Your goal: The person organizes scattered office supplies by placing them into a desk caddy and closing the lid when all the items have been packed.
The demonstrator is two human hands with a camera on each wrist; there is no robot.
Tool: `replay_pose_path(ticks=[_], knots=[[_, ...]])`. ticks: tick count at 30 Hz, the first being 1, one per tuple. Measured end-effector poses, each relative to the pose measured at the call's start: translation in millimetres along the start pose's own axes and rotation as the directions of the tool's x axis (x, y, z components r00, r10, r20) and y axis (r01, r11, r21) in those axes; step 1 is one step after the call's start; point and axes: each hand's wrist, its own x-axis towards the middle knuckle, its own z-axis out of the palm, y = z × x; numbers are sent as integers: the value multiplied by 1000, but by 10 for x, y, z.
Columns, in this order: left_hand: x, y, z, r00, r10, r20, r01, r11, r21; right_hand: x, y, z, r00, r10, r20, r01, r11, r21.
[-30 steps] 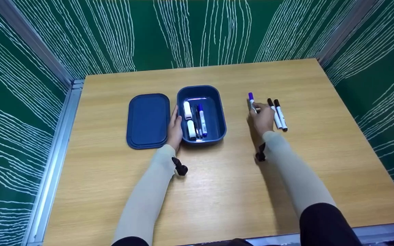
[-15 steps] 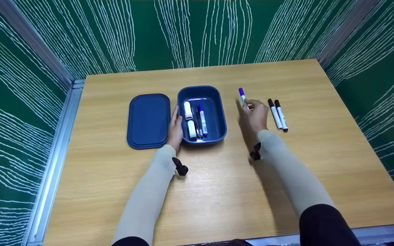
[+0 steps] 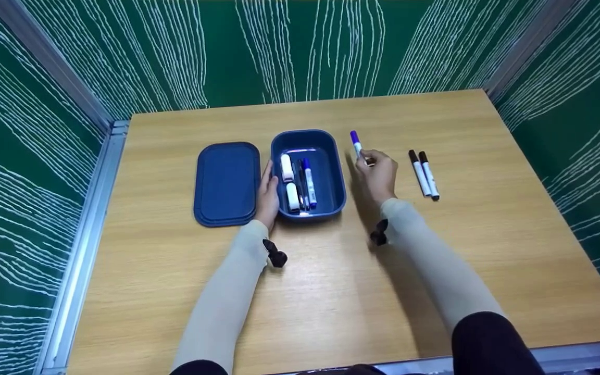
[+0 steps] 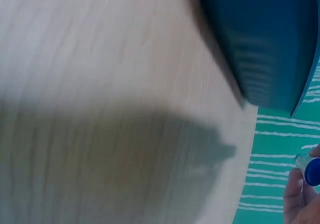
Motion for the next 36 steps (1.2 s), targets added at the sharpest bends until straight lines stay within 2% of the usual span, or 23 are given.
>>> replay_pose_path(ticks=[7, 17, 26, 29, 36], knots=[[-5, -7, 2, 999, 37, 1, -37, 999, -16, -51, -158, 135, 1000, -23, -9, 23, 999, 25], [-8, 6, -10, 1000, 19, 3, -19, 1000, -8, -166, -272, 315, 998, -46, 32, 44, 997, 62], [0, -4, -9, 999, 37, -8, -37, 999, 7, -244, -320, 444, 990, -118, 73, 114, 992, 58], [4, -3, -9, 999, 37, -12, -37, 999, 12, -267, -341, 481, 987, -138, 87, 136, 990, 36], [20, -33, -8, 999, 44, 9, -44, 999, 14, -329, -389, 580, 974, -199, 108, 210, 973, -98]])
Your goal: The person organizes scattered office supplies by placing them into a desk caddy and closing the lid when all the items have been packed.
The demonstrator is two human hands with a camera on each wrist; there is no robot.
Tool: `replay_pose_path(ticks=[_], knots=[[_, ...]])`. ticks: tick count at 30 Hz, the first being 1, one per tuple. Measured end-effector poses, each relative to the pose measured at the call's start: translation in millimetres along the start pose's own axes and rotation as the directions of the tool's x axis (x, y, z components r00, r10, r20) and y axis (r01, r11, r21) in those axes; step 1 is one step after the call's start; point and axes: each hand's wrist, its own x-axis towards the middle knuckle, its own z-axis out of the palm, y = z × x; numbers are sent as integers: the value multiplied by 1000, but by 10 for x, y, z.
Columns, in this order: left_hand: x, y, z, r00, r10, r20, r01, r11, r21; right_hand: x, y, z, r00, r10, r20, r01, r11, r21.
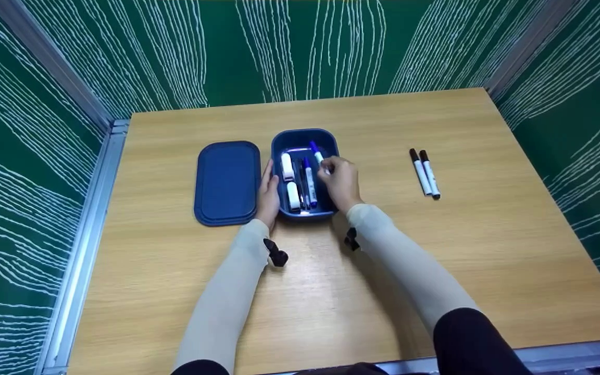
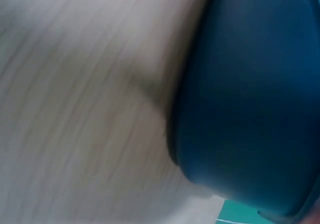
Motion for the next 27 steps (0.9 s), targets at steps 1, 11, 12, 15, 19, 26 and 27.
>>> replay_pose_path(ticks=[1, 11, 12, 15, 19, 26, 27], knots=[[0, -3, 0, 1000, -2, 0, 2, 1000, 1, -4, -6, 15, 1000, -5, 5, 5, 1000, -17], [-14, 17, 2, 1000, -15, -11, 14, 1000, -21, -14, -30, 100, 997, 12, 81, 1, 986, -168], [-11, 15, 2, 1000, -11, -12, 11, 1000, -21, -13, -30, 106, 996, 15, 88, 1, 984, -180], [-9, 8, 4, 1000, -5, -15, 5, 1000, -19, -7, -31, 123, 994, 28, 104, -6, 978, -207], [-9, 5, 8, 1000, 2, -16, -2, 1000, -20, -5, -39, 143, 994, 32, 107, -5, 971, -240], [3, -2, 4, 1000, -7, -17, 6, 1000, -11, 5, -35, 195, 992, 6, 123, 37, 937, -348], [5, -2, 4, 1000, -6, -16, 6, 1000, -8, 7, -34, 198, 992, 7, 128, 40, 932, -360]])
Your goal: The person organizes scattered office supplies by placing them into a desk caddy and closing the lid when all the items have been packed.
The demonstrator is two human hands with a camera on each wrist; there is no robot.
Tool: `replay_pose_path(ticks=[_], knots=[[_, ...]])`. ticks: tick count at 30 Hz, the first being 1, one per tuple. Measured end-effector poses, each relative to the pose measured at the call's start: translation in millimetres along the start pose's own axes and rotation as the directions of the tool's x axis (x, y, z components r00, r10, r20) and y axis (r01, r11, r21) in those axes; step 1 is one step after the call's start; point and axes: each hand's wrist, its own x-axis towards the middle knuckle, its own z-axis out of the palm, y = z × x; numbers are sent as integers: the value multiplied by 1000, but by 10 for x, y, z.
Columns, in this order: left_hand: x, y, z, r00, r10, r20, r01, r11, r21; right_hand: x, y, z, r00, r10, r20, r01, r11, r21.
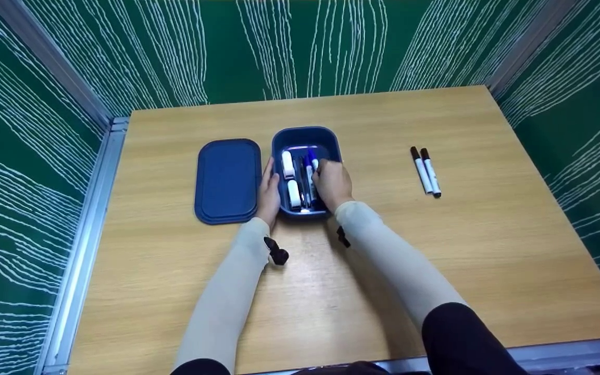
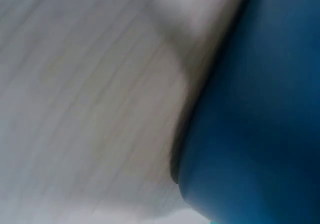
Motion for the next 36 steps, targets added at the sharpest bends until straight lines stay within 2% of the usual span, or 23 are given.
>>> replay_pose_path(ticks=[17, 25, 36], knots=[[-4, 25, -3, 1000, 3, 3, -3, 1000, 3, 28, -13, 21, 995, 4, 95, 2, 998, -60], [-14, 22, 2, 1000, -6, -2, 6, 1000, 17, 21, -10, 62, 984, 32, 177, -31, 999, -11], [-20, 3, -3, 1000, -12, -15, 13, 999, 33, 11, -28, 81, 985, 37, 169, -42, 999, 24]])
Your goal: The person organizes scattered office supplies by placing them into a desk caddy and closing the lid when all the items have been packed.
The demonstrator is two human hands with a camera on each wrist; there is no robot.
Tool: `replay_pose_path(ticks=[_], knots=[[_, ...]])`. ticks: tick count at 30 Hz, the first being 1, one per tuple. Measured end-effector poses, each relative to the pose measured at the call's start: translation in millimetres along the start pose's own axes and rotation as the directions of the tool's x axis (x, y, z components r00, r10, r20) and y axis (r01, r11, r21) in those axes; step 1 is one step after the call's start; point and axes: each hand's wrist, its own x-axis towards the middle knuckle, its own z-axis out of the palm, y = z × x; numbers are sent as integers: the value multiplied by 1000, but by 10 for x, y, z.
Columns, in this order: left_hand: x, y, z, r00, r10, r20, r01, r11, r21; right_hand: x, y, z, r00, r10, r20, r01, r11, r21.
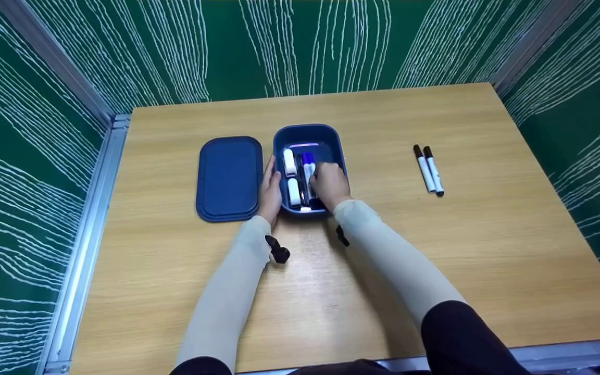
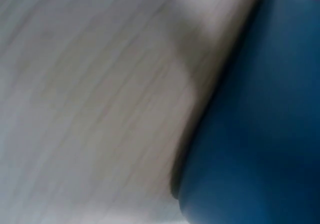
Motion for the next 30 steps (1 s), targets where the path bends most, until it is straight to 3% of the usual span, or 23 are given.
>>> replay_pose_path(ticks=[20, 25, 30], knots=[[13, 8, 18, 1000, 10, 1, -10, 1000, -21, -5, -7, -57, 999, -18, 44, 17, 999, 28], [17, 1, 17, 1000, 28, 0, -28, 1000, -1, 25, -7, -127, 998, -70, -8, 70, 997, 41], [14, -4, 6, 1000, 31, 2, -31, 1000, 0, 132, 75, -322, 982, -139, -124, 152, 984, 97]])
